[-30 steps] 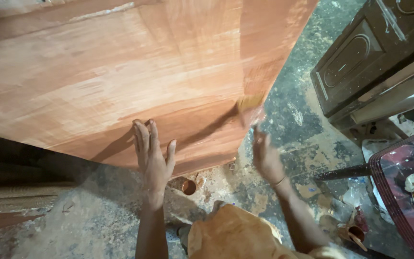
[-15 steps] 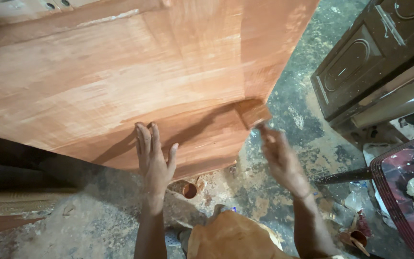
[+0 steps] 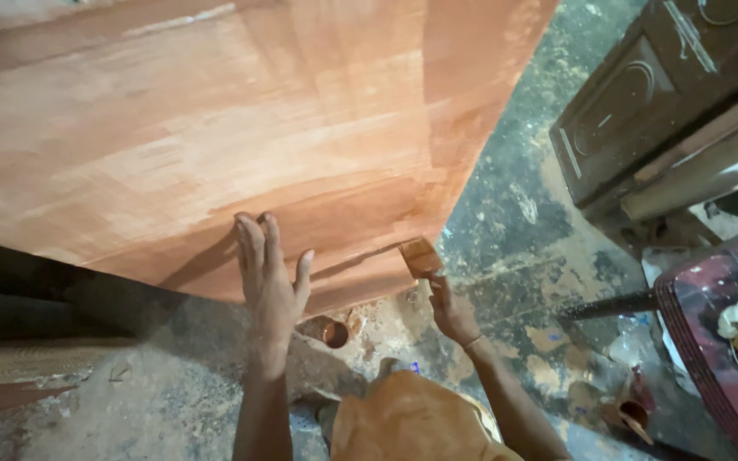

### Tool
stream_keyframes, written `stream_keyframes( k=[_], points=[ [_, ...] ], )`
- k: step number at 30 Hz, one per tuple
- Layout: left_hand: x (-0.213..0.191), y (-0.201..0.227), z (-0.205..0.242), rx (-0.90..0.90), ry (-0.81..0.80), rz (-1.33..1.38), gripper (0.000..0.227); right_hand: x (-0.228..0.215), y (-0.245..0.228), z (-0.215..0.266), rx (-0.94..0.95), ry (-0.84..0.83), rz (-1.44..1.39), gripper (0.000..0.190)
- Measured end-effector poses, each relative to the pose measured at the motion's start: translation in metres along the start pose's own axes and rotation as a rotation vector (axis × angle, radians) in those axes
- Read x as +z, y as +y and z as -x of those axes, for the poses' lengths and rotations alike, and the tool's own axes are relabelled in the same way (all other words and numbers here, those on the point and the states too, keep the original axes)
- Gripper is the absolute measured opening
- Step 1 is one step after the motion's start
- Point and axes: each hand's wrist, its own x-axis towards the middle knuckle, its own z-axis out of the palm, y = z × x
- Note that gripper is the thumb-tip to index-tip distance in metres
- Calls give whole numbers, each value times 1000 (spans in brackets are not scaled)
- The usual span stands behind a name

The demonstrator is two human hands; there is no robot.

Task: The person paints the lower section of a wooden cabinet using a paintbrush and a small container of brown paint. They repeatedly dip the brush and apply paint to the bottom edge and side panels.

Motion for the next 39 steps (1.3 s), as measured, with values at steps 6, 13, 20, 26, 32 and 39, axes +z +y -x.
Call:
stream_keyframes(
  k=[6, 13, 20, 26, 32, 39],
  points=[
    [-5, 6, 0, -7, 0, 4, 83, -83, -43, -47, -26, -25, -206, 35],
    [-10, 11, -2, -6, -13, 28, 83, -188, -130, -77, -146, 121, -167, 24],
    [-7, 5, -3, 1, -19, -15, 84, -53, -36, -49, -296, 241, 66, 55],
    [-6, 1, -1, 16, -33, -29, 84, -7, 24, 1, 68, -70, -28, 36],
    [-7, 4, 0, 35, -1, 5, 83, -118, -57, -67, -249, -20, -215, 48],
    [-9, 4, 1, 1, -40, 2, 84, -186, -127, -90, -260, 132, -149, 24]
  ],
)
